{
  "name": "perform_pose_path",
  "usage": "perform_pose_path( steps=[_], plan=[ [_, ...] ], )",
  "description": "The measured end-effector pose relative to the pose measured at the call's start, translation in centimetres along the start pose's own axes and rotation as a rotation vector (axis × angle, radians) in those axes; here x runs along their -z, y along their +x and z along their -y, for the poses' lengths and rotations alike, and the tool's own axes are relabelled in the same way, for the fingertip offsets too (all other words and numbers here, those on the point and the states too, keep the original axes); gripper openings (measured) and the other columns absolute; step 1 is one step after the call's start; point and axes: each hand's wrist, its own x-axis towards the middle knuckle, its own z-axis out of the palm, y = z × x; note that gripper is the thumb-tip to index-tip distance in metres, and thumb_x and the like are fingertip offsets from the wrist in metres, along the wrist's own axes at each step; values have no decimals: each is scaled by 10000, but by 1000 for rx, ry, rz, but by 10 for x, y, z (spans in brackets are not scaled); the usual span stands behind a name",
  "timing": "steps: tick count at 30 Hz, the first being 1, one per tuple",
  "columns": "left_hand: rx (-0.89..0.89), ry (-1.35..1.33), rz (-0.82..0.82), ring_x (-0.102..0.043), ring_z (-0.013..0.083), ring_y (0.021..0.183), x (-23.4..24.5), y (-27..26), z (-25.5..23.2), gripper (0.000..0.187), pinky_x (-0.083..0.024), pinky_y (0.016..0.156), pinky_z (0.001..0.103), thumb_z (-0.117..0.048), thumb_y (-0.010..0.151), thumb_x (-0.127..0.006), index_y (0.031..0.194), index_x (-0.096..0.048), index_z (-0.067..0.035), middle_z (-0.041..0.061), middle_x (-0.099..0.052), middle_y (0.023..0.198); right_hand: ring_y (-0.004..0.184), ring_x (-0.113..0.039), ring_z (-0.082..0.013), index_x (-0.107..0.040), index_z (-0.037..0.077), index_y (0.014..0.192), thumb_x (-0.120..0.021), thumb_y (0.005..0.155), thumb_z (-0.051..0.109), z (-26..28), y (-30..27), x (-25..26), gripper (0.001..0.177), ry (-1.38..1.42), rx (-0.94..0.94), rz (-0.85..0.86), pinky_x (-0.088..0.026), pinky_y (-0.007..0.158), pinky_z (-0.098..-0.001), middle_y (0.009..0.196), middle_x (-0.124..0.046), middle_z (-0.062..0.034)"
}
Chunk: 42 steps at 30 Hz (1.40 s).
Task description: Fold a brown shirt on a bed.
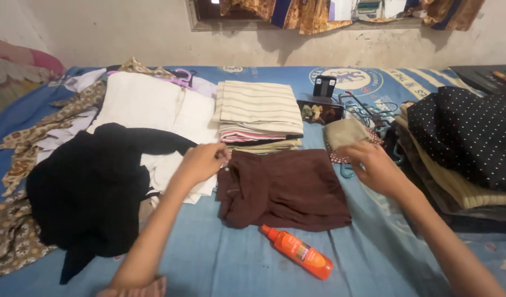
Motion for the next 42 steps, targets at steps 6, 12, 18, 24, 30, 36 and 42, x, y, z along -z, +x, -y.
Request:
perform_pose_path(
  steps=[6, 12, 18, 24, 30, 36, 42],
  plan=[
    [371, 183, 167, -690, 368, 1069, -47, 22, -33, 607, -545, 876, 489, -619, 997, -504, 1068, -703, -50, 185, -724, 1132, 1316, -516, -376, -597, 107, 1368, -612, 971, 311, 50, 41, -16, 446, 182, 23, -146, -432, 1087, -483, 1469, -543, -174],
    [215, 93, -278, -705, 416, 937, -119, 20, -14, 468, -546, 789, 529, -470, 896, -681, 969, -684, -7, 206, -723, 1004, 1491, -315, -315, -413, 245, 1521, -496, 948, 569, 55, 27, -122, 663, -43, -66, 54, -226, 1145, -647, 1605, -346, -99],
    [75, -467, -620, -648, 379, 678, -128, 57, 37, 362, -553, 664, 427, -280, 956, -748, 896, -631, 57, 195, -666, 771, 1526, -256, -334, -384, 283, 1561, -457, 983, 560, 51, 23, -97, 645, 125, -161, 79, -158, 1178, -676, 1652, -294, -100],
    [197, -1011, -430, -667, 127, 595, -155, 64, 73, 317, -547, 554, 294, -325, 883, -756, 840, -693, -18, 57, -696, 700, 1516, -334, -362, -494, 123, 1502, -369, 1101, 379, -28, 23, -143, 492, 514, -62, -130, -248, 1229, -500, 1617, -398, -190],
    [311, -430, -285, -621, 258, 618, -118, 44, 11, 631, -474, 613, 360, -509, 1010, -696, 742, -634, 59, 176, -613, 658, 1081, -717, -197, -678, 39, 1248, -605, 984, 116, -59, 7, -112, 284, 646, -432, -400, -542, 924, -338, 1168, -750, -128],
    [201, -735, -577, -492, 256, 612, -173, 81, 55, 462, -451, 604, 418, -314, 946, -757, 788, -515, 47, 224, -543, 721, 935, -734, -190, -710, 34, 1156, -671, 961, 81, -53, 3, -116, 205, 553, -468, -388, -573, 829, -342, 1035, -763, -120],
    [36, -880, -510, -669, 119, 774, -169, 83, 72, 299, -512, 710, 291, -315, 949, -693, 1031, -656, -30, 19, -731, 840, 957, -706, -286, -708, 61, 1119, -703, 833, 60, 10, 19, -79, 287, 278, -119, -360, -550, 849, -386, 1025, -709, -131]
  ],
)
